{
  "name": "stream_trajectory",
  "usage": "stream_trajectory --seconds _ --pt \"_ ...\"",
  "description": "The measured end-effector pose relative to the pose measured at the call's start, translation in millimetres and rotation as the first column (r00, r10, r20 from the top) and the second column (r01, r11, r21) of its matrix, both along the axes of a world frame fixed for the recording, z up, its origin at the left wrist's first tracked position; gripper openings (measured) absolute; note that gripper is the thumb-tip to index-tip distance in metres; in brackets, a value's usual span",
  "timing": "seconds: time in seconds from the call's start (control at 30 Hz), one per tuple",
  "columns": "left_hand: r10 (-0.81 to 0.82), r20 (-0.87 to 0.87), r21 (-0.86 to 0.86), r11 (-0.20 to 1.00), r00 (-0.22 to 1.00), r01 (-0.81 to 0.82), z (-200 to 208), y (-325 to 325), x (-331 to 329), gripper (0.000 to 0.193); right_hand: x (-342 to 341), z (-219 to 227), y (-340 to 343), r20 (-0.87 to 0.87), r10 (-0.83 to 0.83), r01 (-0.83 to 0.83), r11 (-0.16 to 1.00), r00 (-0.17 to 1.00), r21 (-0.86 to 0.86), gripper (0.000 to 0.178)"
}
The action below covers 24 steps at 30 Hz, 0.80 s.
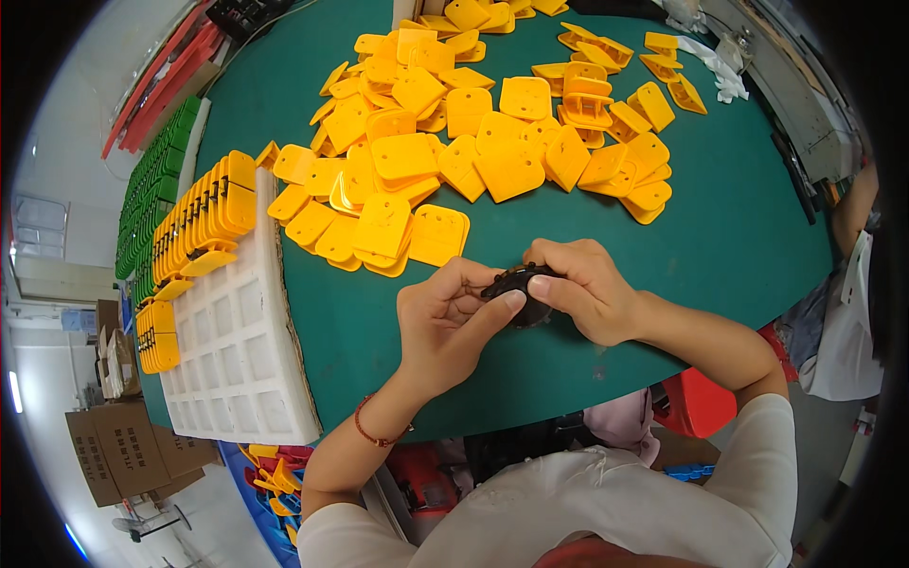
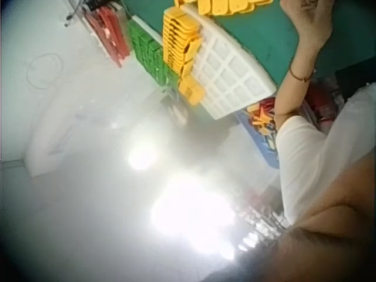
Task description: The person presses a black watch component by hand, fits it into a yellow plastic clip, and places the assembled unit into a white tray. This process is repeated multiple times throughout the video.
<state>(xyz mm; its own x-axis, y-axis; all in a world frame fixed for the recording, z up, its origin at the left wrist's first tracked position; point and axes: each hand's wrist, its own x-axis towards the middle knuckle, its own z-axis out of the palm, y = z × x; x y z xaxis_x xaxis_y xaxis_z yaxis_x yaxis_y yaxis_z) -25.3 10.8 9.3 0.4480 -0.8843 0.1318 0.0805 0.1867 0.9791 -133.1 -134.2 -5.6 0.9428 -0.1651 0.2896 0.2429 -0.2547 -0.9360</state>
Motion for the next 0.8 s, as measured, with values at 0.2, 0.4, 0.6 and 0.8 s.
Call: stream_trajectory --seconds 0.2,0.4,0.6,0.8 --pt "0.008 0.038 0.004 1.000 0.999 -0.009 -0.5 0.2 0.1 0.012 0.2 -1.0 0.2 0.035 -0.005 0.005 1.000 0.999 -0.004 0.023" --pt "0.006 0.048 0.004 1.000 0.999 -0.006 0.2 -0.2 -0.2 0.013 -1.5 2.2 -0.1 -0.008 0.000 0.000 1.000 1.000 -0.003 0.022" --pt "0.010 0.041 -0.015 1.000 0.999 -0.010 -2.1 -0.3 0.6 0.014 -0.5 2.4 -0.6 0.005 0.005 -0.005 1.000 1.000 -0.020 0.022" --pt "0.014 -0.003 -0.042 0.999 1.000 -0.014 -5.5 -1.8 0.4 0.015 -0.3 3.4 -0.8 -0.010 0.011 -0.011 1.000 1.000 -0.023 0.024"
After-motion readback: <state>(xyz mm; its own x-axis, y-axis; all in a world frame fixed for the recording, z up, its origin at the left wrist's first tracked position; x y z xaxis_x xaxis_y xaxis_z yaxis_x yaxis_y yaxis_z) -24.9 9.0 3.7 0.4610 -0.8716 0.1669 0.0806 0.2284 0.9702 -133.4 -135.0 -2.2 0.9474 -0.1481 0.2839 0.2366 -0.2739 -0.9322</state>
